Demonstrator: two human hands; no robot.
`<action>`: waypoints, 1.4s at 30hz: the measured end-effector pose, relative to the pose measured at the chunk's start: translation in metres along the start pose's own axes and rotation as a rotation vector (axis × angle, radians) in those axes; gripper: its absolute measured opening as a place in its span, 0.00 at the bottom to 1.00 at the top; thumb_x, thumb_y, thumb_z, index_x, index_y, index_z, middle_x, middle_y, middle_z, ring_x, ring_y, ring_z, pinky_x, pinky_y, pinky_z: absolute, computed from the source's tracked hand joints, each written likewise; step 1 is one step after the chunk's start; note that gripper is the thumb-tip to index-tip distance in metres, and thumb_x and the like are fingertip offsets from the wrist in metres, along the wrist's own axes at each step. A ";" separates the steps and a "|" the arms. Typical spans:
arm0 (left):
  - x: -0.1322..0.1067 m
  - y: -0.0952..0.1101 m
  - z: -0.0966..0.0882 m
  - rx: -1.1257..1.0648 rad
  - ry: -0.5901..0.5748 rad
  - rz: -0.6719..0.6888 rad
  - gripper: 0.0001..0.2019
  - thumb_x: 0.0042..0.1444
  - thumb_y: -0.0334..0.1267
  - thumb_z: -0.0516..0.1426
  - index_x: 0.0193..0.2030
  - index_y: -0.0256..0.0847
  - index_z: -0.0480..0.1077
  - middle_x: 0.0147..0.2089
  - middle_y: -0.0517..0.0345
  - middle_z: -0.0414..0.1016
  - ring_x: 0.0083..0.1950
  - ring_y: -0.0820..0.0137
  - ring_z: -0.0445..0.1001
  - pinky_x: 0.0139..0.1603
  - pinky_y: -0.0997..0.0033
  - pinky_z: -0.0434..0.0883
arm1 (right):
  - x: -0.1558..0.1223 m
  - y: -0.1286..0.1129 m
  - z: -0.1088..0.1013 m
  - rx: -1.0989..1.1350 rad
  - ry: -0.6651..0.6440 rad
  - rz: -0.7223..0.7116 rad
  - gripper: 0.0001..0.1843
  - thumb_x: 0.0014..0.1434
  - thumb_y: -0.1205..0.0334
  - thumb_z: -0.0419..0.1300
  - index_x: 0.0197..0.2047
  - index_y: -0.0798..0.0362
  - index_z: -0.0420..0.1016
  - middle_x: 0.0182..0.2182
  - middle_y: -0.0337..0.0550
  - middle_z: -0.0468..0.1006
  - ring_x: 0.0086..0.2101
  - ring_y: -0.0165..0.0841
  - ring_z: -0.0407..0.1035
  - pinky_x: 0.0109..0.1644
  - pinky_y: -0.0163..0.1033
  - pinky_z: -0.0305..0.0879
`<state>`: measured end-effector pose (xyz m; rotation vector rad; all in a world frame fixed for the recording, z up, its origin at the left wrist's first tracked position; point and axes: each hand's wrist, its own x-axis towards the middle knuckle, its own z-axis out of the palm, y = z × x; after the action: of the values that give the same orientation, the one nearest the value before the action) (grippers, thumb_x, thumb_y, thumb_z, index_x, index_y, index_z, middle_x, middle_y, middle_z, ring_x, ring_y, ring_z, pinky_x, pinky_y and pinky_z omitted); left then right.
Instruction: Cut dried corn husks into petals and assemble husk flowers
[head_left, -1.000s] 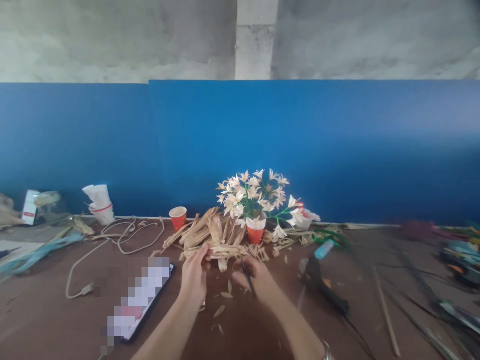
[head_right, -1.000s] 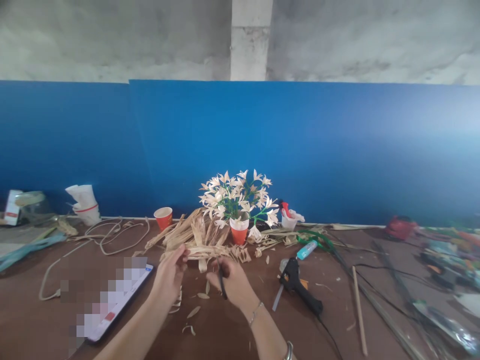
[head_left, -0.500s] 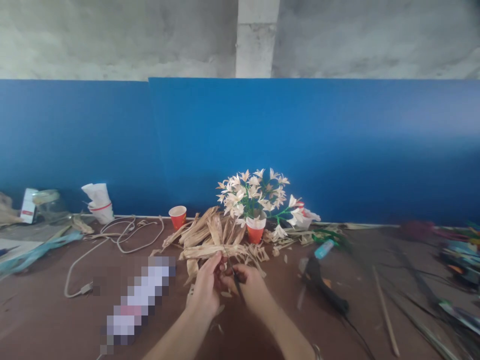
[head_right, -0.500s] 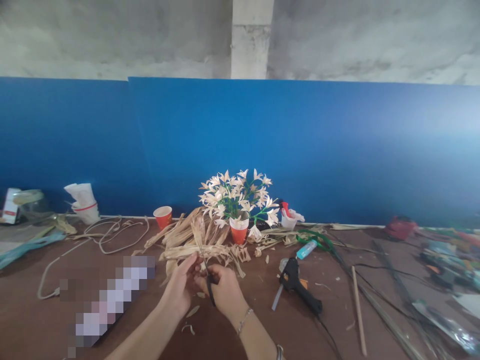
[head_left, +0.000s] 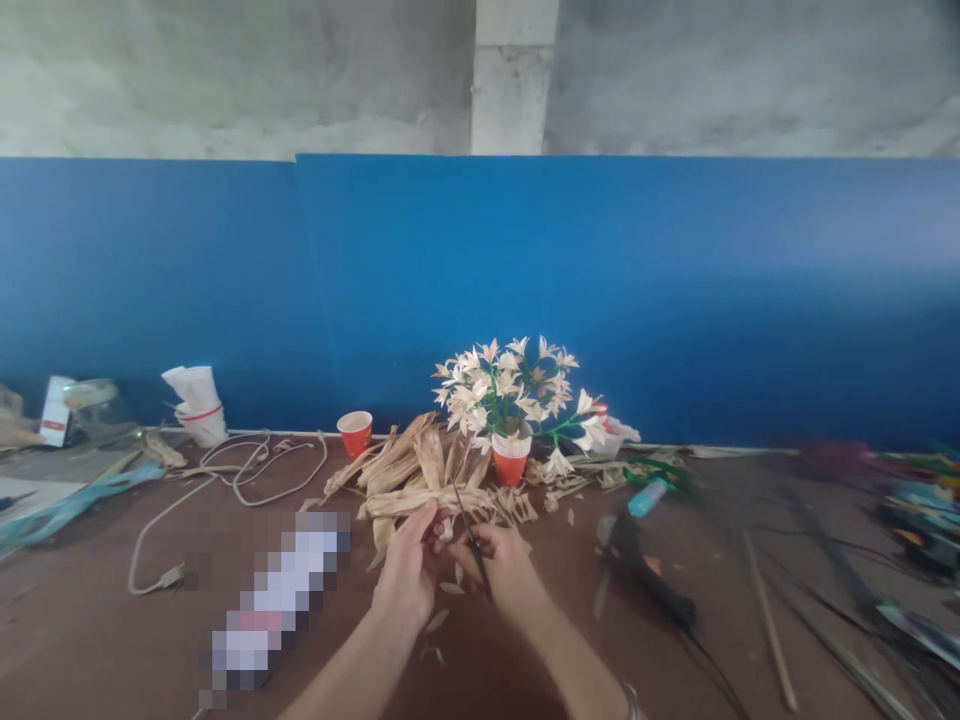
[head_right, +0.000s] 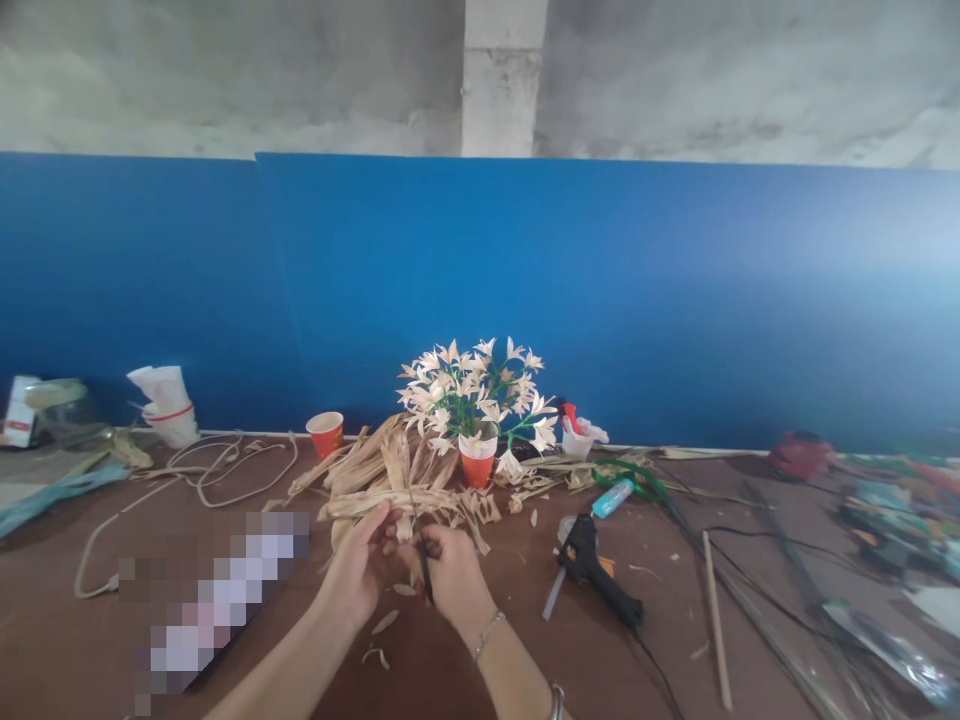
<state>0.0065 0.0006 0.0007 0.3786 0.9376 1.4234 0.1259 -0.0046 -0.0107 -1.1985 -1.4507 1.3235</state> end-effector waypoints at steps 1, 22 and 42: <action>0.001 0.000 -0.001 0.040 0.008 0.049 0.12 0.39 0.41 0.65 0.26 0.34 0.71 0.20 0.64 0.68 0.18 0.79 0.65 0.19 0.80 0.62 | 0.001 0.000 -0.002 0.015 0.015 -0.011 0.13 0.46 0.53 0.63 0.26 0.54 0.70 0.10 0.32 0.64 0.11 0.25 0.55 0.14 0.30 0.50; -0.001 0.005 0.000 0.181 -0.145 -0.140 0.07 0.40 0.25 0.64 0.20 0.34 0.70 0.21 0.59 0.72 0.22 0.80 0.70 0.23 0.86 0.68 | 0.005 -0.006 -0.012 0.270 0.254 -0.091 0.20 0.34 0.60 0.69 0.31 0.54 0.67 0.19 0.32 0.66 0.19 0.25 0.58 0.23 0.32 0.55; 0.001 0.000 0.000 0.088 -0.129 -0.230 0.06 0.48 0.32 0.61 0.24 0.33 0.70 0.20 0.59 0.71 0.18 0.80 0.69 0.19 0.86 0.68 | -0.002 -0.005 -0.016 0.616 0.008 0.016 0.20 0.37 0.61 0.69 0.34 0.53 0.68 0.20 0.31 0.64 0.20 0.23 0.58 0.20 0.27 0.53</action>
<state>0.0065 0.0015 0.0010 0.4095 0.9102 1.1381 0.1414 -0.0026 -0.0038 -0.8016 -0.9165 1.6139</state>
